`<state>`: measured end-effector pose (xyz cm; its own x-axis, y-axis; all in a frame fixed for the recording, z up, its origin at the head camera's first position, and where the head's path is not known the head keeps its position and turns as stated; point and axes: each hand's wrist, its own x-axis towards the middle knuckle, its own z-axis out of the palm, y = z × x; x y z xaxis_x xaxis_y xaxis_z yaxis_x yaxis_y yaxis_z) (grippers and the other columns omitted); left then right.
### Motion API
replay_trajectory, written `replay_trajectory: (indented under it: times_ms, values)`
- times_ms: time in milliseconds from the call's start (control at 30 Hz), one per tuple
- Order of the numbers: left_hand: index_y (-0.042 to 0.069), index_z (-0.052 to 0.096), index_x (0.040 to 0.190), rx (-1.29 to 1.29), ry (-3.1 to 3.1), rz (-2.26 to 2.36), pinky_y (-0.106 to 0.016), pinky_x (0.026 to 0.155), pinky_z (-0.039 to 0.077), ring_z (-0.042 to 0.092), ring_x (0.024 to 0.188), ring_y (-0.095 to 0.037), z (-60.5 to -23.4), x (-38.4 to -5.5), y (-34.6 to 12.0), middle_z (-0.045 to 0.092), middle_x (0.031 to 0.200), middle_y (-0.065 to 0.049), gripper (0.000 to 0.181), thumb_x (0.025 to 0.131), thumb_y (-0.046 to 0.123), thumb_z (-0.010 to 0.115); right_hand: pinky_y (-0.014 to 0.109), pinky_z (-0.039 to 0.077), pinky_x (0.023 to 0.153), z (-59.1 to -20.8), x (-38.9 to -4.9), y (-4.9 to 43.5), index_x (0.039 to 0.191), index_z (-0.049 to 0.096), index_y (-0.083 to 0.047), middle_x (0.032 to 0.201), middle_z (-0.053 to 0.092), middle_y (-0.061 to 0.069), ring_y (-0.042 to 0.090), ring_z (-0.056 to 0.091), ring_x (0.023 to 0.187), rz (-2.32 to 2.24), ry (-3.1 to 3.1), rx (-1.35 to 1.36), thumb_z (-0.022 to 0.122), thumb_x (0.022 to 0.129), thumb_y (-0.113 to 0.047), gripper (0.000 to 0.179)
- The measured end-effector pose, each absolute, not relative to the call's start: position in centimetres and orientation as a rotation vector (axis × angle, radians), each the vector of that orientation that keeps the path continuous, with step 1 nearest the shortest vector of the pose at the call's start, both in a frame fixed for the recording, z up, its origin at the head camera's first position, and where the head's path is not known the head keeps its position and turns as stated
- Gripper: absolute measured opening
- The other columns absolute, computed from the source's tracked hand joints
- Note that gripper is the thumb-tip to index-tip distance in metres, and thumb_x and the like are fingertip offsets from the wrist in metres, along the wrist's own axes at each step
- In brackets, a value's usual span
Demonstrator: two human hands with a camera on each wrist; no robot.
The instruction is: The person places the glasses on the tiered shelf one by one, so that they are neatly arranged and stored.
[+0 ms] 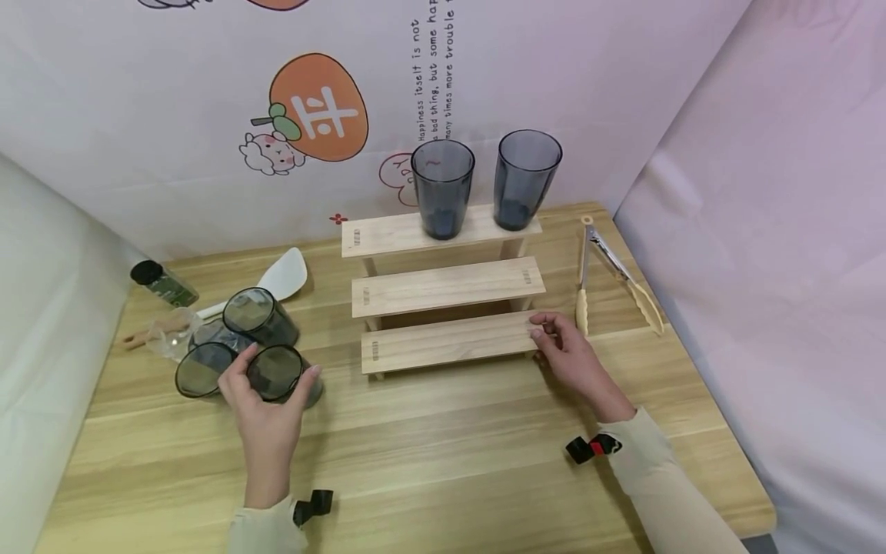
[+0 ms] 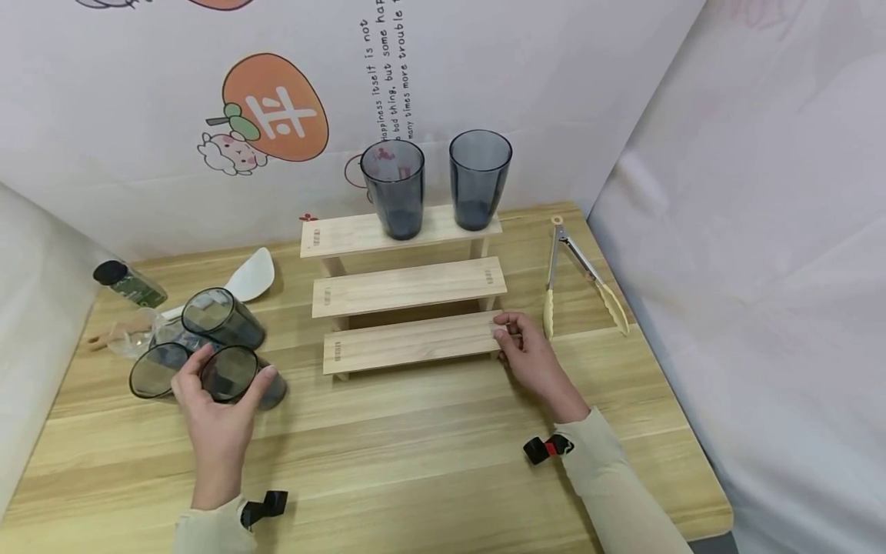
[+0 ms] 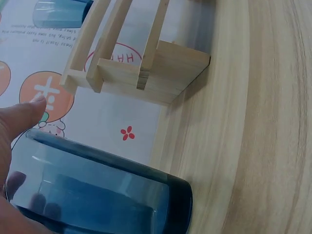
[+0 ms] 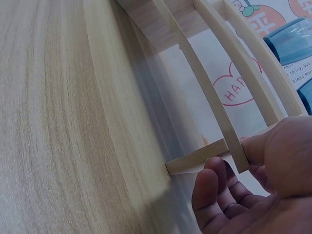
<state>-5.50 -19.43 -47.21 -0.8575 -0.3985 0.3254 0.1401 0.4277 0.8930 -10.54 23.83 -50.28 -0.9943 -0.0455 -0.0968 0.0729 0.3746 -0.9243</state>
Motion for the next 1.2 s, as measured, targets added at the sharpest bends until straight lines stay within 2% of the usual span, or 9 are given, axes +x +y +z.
replay_trajectory:
  times_ms: [200,367,433,533,633,767,833,1033,1200]
  values:
    - [0.008,0.043,0.147,0.179,-2.186,-1.491,-0.036,0.110,0.029,0.040,0.133,-0.024,-47.2,-5.8,-19.5,0.042,0.142,-0.005,0.081,0.080,0.008,0.088,0.033,0.055,0.067,-50.2,-10.4,23.9,0.131,0.051,0.002,0.104,0.055,0.020,0.031,0.059,0.080,-1.703,2.516,0.024,0.051,0.108,-0.012,0.027]
    - [0.006,0.037,0.150,0.146,-2.128,-1.675,-0.031,0.111,0.029,0.040,0.136,-0.024,-47.2,-6.0,-19.4,0.046,0.148,-0.012,0.088,0.077,-0.005,0.086,0.032,0.055,0.068,-50.3,-10.4,24.0,0.131,0.051,0.003,0.105,0.055,0.020,0.030,0.059,0.080,-1.702,2.521,0.008,0.051,0.108,-0.014,0.029]
    - [0.006,0.034,0.151,0.180,-2.109,-1.727,-0.032,0.111,0.028,0.039,0.137,-0.023,-47.3,-5.9,-19.3,0.045,0.149,-0.012,0.092,0.077,-0.006,0.086,0.031,0.055,0.069,-50.3,-10.5,24.0,0.131,0.052,0.003,0.105,0.055,0.020,0.030,0.059,0.081,-1.706,2.522,0.001,0.051,0.108,-0.014,0.029]
    - [0.010,0.031,0.154,0.275,-2.103,-1.740,-0.033,0.112,0.026,0.038,0.137,-0.022,-47.6,-5.8,-19.0,0.042,0.152,-0.007,0.097,0.076,-0.001,0.089,0.032,0.056,0.070,-50.4,-10.6,24.0,0.131,0.052,0.002,0.105,0.055,0.019,0.030,0.060,0.081,-1.714,2.517,-0.007,0.051,0.108,-0.014,0.028]
    - [0.011,0.029,0.155,0.352,-2.115,-1.694,-0.035,0.115,0.023,0.033,0.140,-0.020,-47.8,-5.7,-18.6,0.038,0.153,-0.001,0.099,0.077,0.011,0.091,0.033,0.056,0.070,-50.3,-10.6,24.0,0.131,0.052,0.002,0.105,0.055,0.019,0.032,0.060,0.081,-1.720,2.516,-0.014,0.051,0.108,-0.013,0.028]
    - [0.013,0.027,0.155,0.429,-2.104,-1.674,-0.037,0.116,0.023,0.032,0.141,-0.019,-47.7,-5.7,-18.0,0.037,0.153,0.001,0.101,0.078,0.021,0.091,0.034,0.056,0.070,-50.3,-10.5,23.9,0.132,0.051,0.003,0.105,0.055,0.019,0.033,0.061,0.082,-1.720,2.519,-0.017,0.050,0.108,-0.012,0.028]
    - [0.015,0.026,0.155,0.457,-2.091,-1.691,-0.039,0.115,0.024,0.034,0.140,-0.020,-47.7,-5.8,-17.9,0.036,0.153,0.000,0.102,0.077,0.022,0.092,0.033,0.056,0.070,-50.2,-10.4,23.9,0.132,0.051,0.003,0.106,0.055,0.020,0.032,0.060,0.083,-1.725,2.512,-0.019,0.050,0.108,-0.013,0.029]
    - [0.018,0.032,0.148,0.459,-2.058,-1.726,-0.044,0.113,0.030,0.040,0.136,-0.024,-47.8,-5.9,-17.6,0.043,0.147,-0.002,0.094,0.076,0.020,0.092,0.040,0.057,0.073,-47.3,-9.9,22.8,0.131,0.048,0.012,0.107,0.054,0.028,0.045,0.058,0.086,-1.713,2.489,0.001,0.048,0.107,-0.003,0.028]
    - [0.018,0.034,0.148,0.455,-2.060,-1.745,-0.044,0.112,0.029,0.041,0.136,-0.024,-47.9,-5.8,-17.6,0.045,0.147,-0.001,0.091,0.078,0.022,0.091,0.038,0.056,0.070,-49.5,-10.3,23.6,0.133,0.048,0.009,0.107,0.055,0.026,0.041,0.059,0.084,-1.720,2.499,-0.004,0.049,0.107,-0.005,0.030]
